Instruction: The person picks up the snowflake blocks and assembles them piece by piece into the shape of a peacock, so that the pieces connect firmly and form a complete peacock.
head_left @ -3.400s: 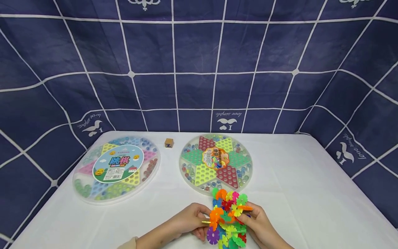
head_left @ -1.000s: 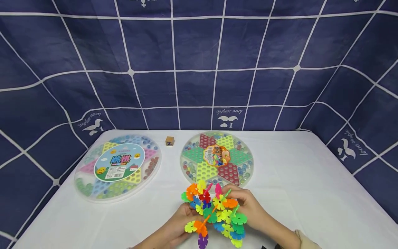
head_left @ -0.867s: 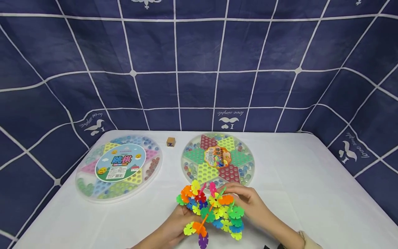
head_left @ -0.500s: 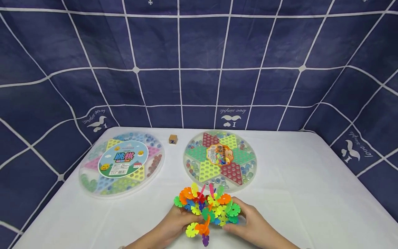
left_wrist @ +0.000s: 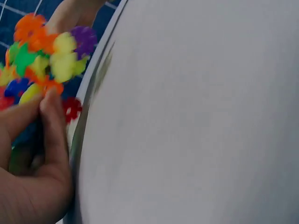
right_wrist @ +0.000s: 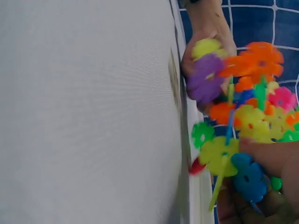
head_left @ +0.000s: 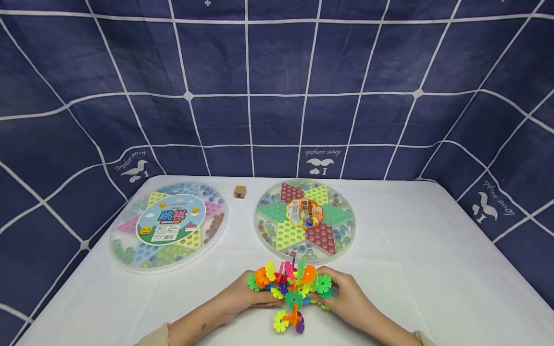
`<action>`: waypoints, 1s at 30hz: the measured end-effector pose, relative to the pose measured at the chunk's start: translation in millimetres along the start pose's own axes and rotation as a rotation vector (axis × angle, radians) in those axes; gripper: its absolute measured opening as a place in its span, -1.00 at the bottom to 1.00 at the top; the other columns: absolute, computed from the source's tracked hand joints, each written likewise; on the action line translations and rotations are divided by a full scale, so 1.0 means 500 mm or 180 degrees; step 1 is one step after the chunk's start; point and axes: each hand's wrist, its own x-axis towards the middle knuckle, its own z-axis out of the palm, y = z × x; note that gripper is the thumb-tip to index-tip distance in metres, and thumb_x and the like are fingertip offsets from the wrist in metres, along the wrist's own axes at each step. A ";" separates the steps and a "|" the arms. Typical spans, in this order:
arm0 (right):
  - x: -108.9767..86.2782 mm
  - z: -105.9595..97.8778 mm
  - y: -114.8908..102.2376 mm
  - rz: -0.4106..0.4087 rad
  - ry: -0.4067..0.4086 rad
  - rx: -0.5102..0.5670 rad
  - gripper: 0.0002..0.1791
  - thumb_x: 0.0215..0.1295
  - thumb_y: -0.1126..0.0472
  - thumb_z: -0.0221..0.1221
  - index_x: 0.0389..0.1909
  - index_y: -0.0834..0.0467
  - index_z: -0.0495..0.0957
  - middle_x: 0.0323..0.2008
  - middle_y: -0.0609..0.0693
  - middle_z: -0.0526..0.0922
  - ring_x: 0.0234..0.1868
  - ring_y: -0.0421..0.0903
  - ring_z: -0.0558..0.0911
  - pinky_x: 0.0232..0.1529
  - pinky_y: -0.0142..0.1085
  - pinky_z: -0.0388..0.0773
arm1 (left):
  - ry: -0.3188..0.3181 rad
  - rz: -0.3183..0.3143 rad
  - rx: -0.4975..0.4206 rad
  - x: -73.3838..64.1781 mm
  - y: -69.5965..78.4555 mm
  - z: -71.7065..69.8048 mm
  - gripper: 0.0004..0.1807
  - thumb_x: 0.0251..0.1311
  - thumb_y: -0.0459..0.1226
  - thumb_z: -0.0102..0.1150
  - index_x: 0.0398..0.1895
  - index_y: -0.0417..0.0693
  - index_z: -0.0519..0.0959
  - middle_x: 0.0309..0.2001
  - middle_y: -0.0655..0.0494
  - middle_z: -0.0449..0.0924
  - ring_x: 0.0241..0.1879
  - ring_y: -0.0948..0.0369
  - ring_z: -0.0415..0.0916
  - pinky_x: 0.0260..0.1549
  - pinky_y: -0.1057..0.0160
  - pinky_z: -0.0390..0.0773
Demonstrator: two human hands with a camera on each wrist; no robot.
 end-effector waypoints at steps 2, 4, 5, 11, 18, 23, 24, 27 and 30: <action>0.004 0.003 0.006 -0.0109 0.0006 -0.0048 -0.64 -0.07 0.38 0.40 -0.23 0.04 0.56 -0.25 -0.20 0.65 -0.18 -0.20 0.61 -0.16 -0.31 0.58 | -0.0196 -0.0113 -0.0090 -0.004 0.004 -0.016 -0.50 0.06 -0.44 0.29 0.11 -0.36 0.45 -0.06 -0.17 0.58 -0.10 0.02 0.56 -0.06 0.19 0.50; 0.009 0.006 0.011 -0.0173 0.0010 -0.0091 -0.63 -0.09 0.42 0.40 -0.27 0.02 0.56 -0.28 -0.21 0.64 -0.20 -0.21 0.61 -0.17 -0.31 0.58 | -0.0322 -0.0174 -0.0178 -0.007 0.007 -0.029 -0.50 0.08 -0.48 0.25 0.13 -0.38 0.42 -0.05 -0.22 0.56 -0.08 -0.02 0.55 -0.04 0.16 0.49; 0.011 0.007 0.012 -0.0186 0.0009 -0.0110 -0.62 -0.10 0.43 0.40 -0.28 0.01 0.56 -0.28 -0.22 0.64 -0.20 -0.22 0.61 -0.17 -0.32 0.58 | -0.0345 -0.0184 -0.0196 -0.009 0.008 -0.033 -0.49 0.08 -0.48 0.25 0.14 -0.37 0.41 -0.03 -0.22 0.55 -0.07 -0.02 0.54 -0.03 0.15 0.49; 0.015 0.009 0.011 -0.0069 -0.0089 -0.0098 -0.66 -0.05 0.39 0.39 -0.24 0.04 0.57 -0.25 -0.21 0.64 -0.17 -0.21 0.60 -0.13 -0.32 0.56 | -0.0283 -0.0162 0.0237 -0.025 0.017 -0.046 -0.47 0.02 -0.40 0.35 0.12 -0.26 0.47 0.00 -0.08 0.56 0.00 0.09 0.49 0.03 0.21 0.44; 0.003 0.005 -0.001 0.0137 -0.0248 -0.0055 -0.73 0.02 0.30 0.38 -0.27 0.01 0.56 -0.29 -0.25 0.63 -0.21 -0.23 0.59 -0.18 -0.33 0.57 | -0.0302 0.0191 0.0918 -0.027 0.025 -0.045 -0.67 0.03 -0.38 0.34 -0.08 -0.22 0.59 -0.17 0.02 0.64 -0.15 0.13 0.54 -0.09 0.30 0.50; -0.001 -0.005 0.000 0.0110 -0.0342 -0.0007 -0.72 0.05 0.25 0.37 -0.21 -0.01 0.56 -0.27 -0.25 0.62 -0.19 -0.22 0.59 -0.19 -0.33 0.56 | -0.0183 0.0523 0.1731 -0.023 0.035 -0.048 -0.68 0.00 -0.32 0.39 -0.12 -0.11 0.59 -0.20 0.21 0.62 -0.17 0.22 0.52 -0.11 0.31 0.49; -0.002 -0.009 0.001 0.0107 -0.0403 -0.0007 -0.69 0.06 0.22 0.36 -0.15 -0.01 0.55 -0.22 -0.23 0.62 -0.16 -0.21 0.59 -0.15 -0.31 0.56 | -0.0180 0.0559 0.1931 -0.023 0.039 -0.051 -0.64 -0.01 -0.28 0.40 -0.09 -0.10 0.58 -0.17 0.22 0.61 -0.16 0.24 0.51 -0.11 0.31 0.49; -0.006 -0.034 0.001 0.0082 -0.0626 -0.0060 -0.53 0.11 0.11 0.34 0.06 -0.02 0.47 -0.05 -0.19 0.57 -0.10 -0.20 0.56 -0.06 -0.27 0.53 | -0.0211 0.0636 0.2372 -0.030 0.054 -0.069 -0.46 -0.01 -0.17 0.41 0.07 -0.09 0.50 -0.07 0.22 0.55 -0.11 0.26 0.48 -0.12 0.28 0.51; -0.016 -0.077 0.004 -0.0045 -0.0779 -0.0188 -0.40 0.17 0.04 0.27 0.22 0.03 0.34 0.01 -0.14 0.55 -0.05 -0.15 0.55 0.00 -0.21 0.49 | -0.0159 0.0794 0.2792 -0.049 0.072 -0.102 -0.35 0.04 -0.08 0.35 0.21 -0.08 0.40 0.03 0.15 0.49 -0.03 0.22 0.44 -0.09 0.19 0.50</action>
